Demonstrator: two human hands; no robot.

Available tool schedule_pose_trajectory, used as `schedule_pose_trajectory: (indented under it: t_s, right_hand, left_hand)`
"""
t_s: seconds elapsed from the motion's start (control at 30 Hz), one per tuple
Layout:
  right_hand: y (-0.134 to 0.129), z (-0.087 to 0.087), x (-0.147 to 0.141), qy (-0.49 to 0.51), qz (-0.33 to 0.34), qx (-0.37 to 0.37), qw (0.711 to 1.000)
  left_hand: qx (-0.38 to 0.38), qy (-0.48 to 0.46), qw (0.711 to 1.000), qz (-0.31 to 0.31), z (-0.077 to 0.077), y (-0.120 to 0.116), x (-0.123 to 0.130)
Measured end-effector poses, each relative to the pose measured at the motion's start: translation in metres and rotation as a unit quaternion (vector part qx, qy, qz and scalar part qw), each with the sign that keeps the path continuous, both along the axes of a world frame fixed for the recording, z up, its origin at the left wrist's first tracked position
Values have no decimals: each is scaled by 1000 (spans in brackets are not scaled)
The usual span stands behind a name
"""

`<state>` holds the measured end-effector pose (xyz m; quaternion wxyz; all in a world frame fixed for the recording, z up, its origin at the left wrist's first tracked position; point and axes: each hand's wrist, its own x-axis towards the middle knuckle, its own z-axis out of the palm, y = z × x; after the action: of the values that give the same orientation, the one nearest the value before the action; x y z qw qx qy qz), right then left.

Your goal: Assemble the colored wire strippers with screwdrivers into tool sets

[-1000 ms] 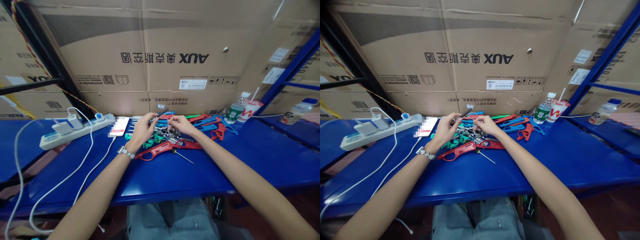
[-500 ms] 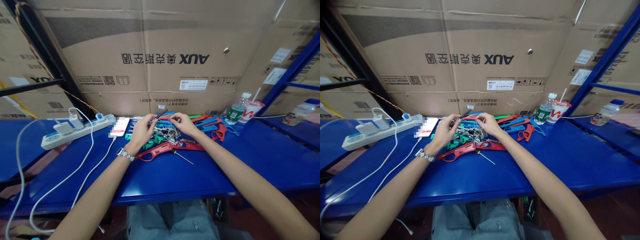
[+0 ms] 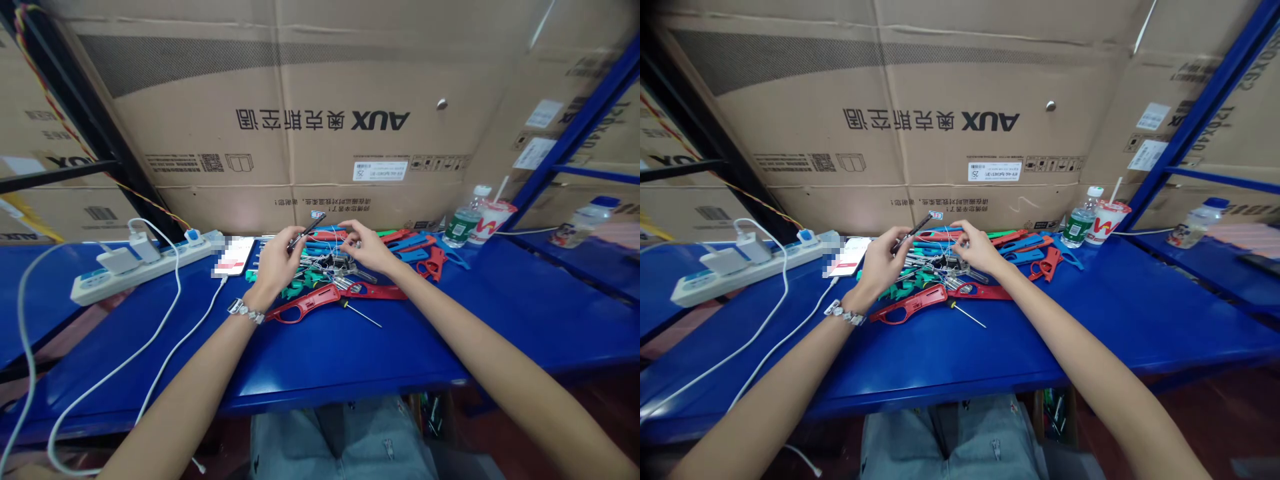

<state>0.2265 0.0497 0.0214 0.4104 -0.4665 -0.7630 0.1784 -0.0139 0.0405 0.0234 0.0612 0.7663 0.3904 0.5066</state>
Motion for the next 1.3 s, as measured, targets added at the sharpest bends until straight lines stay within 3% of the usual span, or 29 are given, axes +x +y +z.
schedule_pose_trajectory:
  t_s: [0.2,0.5,0.73,1.13,1.3]
  right_hand:
    - [7,-4,-2,10,-21,22,999]
    - [9,-13,-4,-10,-65,68,996]
    - [13,-20,-6,-18,-111,133,985]
    - [-15,-4,-18,35,18,78,996]
    - [-26,-5,-24,93,64,4,994]
  left_hand:
    - [-35,-79,994,-71,5,-5,4]
    - [-62,-107,983,-137,7,-7,5]
    - [-74,-94,986,-116,10,-6,2]
    - [-61,-111,988,-90,11,-2,-1]
    - [-45,-22,994,-98,14,-3,-9]
